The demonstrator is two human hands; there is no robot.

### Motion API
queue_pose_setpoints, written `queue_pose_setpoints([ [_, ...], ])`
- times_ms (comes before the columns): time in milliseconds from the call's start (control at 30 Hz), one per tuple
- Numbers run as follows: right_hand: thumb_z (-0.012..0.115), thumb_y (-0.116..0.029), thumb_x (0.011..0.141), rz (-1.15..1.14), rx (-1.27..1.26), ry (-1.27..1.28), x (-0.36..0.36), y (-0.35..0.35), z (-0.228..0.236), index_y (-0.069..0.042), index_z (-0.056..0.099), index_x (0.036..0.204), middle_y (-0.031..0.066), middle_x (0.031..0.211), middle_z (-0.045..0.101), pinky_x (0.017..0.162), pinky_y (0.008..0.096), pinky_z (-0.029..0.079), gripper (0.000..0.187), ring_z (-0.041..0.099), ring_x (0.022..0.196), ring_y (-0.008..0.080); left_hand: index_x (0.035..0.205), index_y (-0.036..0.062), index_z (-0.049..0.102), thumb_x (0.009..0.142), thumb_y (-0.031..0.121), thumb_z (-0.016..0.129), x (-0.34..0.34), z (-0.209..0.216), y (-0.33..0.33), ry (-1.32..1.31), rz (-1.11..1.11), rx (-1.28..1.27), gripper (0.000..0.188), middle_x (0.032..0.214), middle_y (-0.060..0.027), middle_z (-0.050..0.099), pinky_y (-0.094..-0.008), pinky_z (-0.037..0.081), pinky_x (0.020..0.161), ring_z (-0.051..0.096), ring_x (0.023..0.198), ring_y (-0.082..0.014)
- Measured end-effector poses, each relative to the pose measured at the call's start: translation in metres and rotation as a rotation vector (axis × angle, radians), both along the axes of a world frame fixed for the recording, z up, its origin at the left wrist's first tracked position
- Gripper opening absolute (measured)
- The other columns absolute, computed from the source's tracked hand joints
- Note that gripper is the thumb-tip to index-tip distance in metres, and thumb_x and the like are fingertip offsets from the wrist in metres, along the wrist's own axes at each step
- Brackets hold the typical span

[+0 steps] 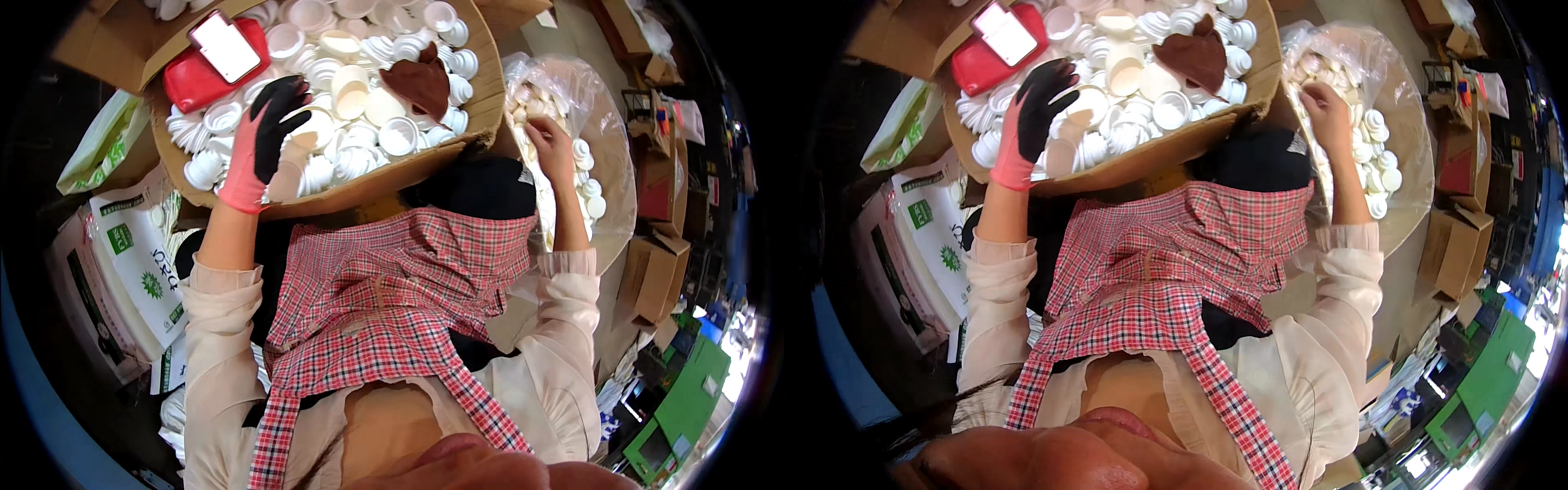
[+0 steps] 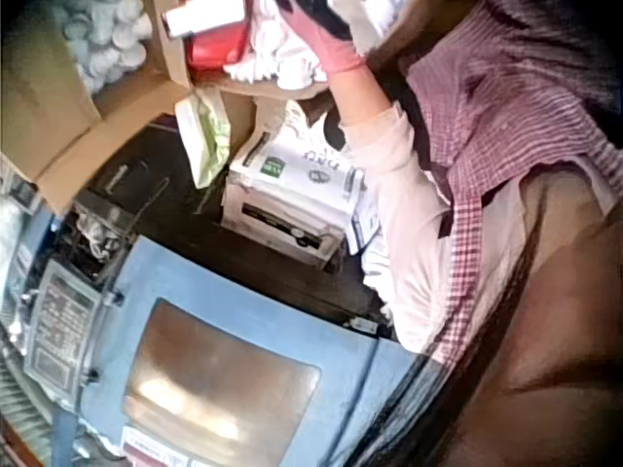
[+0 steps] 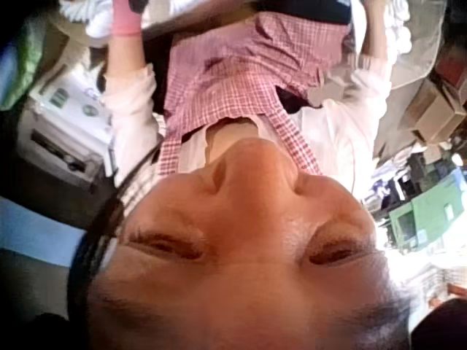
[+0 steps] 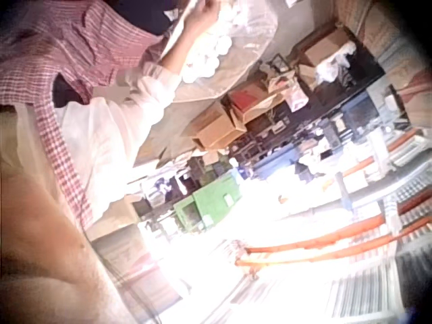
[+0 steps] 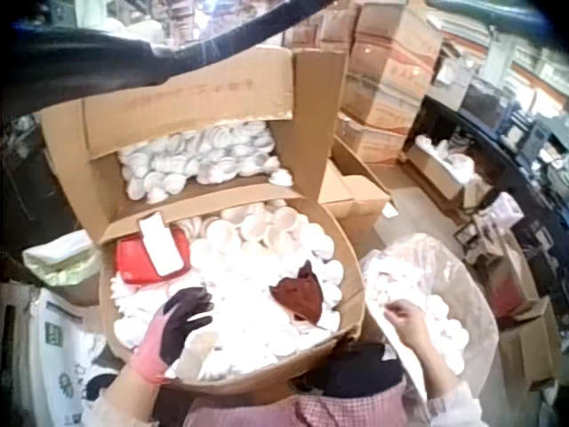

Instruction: The person sits on the floor and repeatedly picks up white plastic cup bodies and lids from a cardboard box. They wipe the rim of each cup with a brown cloth and then screw the lid onto the cup body.

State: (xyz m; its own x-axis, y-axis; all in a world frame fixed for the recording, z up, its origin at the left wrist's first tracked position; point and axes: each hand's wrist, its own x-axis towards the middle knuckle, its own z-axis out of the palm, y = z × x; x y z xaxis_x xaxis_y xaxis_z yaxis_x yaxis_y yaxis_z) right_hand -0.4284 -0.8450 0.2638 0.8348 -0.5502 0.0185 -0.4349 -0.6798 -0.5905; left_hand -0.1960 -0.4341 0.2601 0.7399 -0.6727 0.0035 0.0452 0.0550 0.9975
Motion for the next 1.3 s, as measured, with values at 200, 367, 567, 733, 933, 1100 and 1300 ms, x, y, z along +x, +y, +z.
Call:
queue_pose_setpoints([
  [200,0.054,0.001,0.080,0.889,-0.288,-0.027,0.148,0.117,-0.043,-0.003,0.062,0.108,0.0155,0.106,0.063,0.080,0.0391,0.050,0.030,0.061,0.096,0.0342,0.131,-0.0071,0.044,0.096,0.006,0.041,0.001,0.009,0.006,-0.230,0.069,-0.006,0.037,0.127,-0.0154,0.054,-0.0331,0.051,0.095,0.057,0.117,-0.0258],
  [367,0.059,0.001,0.075,0.880,-0.459,0.370,0.182,0.130,-0.078,-0.005,0.060,0.104,0.0157,0.104,0.058,0.079,0.0437,0.049,0.030,0.060,0.095,0.0353,0.128,-0.0036,0.049,0.099,0.015,0.042,0.000,0.009,0.011,0.269,0.124,-0.238,0.035,0.123,-0.0129,0.057,-0.0337,0.049,0.095,0.059,0.112,-0.0233],
  [567,0.066,-0.007,0.075,0.722,-0.187,0.038,0.177,0.147,0.027,-0.003,0.062,0.089,0.0131,0.094,0.061,0.067,0.0402,0.049,0.016,0.062,0.079,0.0340,0.128,-0.0004,0.049,0.099,0.037,0.045,-0.008,-0.008,0.007,0.673,0.132,-0.367,0.048,0.118,-0.0169,0.058,-0.0441,0.049,0.096,0.059,0.110,-0.0305],
  [733,0.072,-0.016,0.079,0.696,0.069,-0.168,0.157,0.182,0.091,-0.006,0.062,0.102,0.0109,0.099,0.059,0.063,0.0346,0.047,0.027,0.059,0.072,0.0279,0.143,0.0053,0.031,0.088,0.067,0.044,-0.020,0.016,-0.001,1.086,-0.118,-0.783,0.084,0.143,-0.0252,0.035,-0.0700,0.026,0.104,0.034,0.129,-0.0529],
  [933,0.067,-0.028,0.082,0.532,-0.435,0.489,0.148,0.140,-0.037,-0.004,0.067,0.093,0.0214,0.096,0.067,0.073,0.0474,0.049,0.027,0.065,0.087,0.0385,0.147,0.0090,0.026,0.090,0.067,0.035,-0.001,0.009,0.000,1.006,-0.336,-0.969,0.082,0.150,-0.0269,0.024,-0.0622,0.036,0.101,0.025,0.135,-0.0519],
  [1100,0.068,-0.021,0.078,0.422,-0.352,0.433,0.150,0.131,-0.056,-0.001,0.062,0.083,0.0224,0.094,0.066,0.077,0.0435,0.049,0.020,0.063,0.085,0.0388,0.138,0.0032,0.035,0.088,0.046,0.058,-0.004,0.029,0.005,0.857,-0.359,-0.982,0.070,0.138,-0.0218,0.046,-0.0465,0.044,0.098,0.045,0.127,-0.0391],
  [1300,0.070,-0.004,0.078,0.499,0.698,-0.278,0.169,0.183,0.036,-0.004,0.050,0.077,0.0156,0.115,0.060,0.082,0.0291,0.048,0.021,0.057,0.109,0.0246,0.126,-0.0013,0.043,0.075,0.015,0.078,-0.023,0.057,0.007,0.692,-0.176,-0.897,0.064,0.119,-0.0103,0.065,-0.0299,0.049,0.090,0.063,0.106,-0.0196],
])
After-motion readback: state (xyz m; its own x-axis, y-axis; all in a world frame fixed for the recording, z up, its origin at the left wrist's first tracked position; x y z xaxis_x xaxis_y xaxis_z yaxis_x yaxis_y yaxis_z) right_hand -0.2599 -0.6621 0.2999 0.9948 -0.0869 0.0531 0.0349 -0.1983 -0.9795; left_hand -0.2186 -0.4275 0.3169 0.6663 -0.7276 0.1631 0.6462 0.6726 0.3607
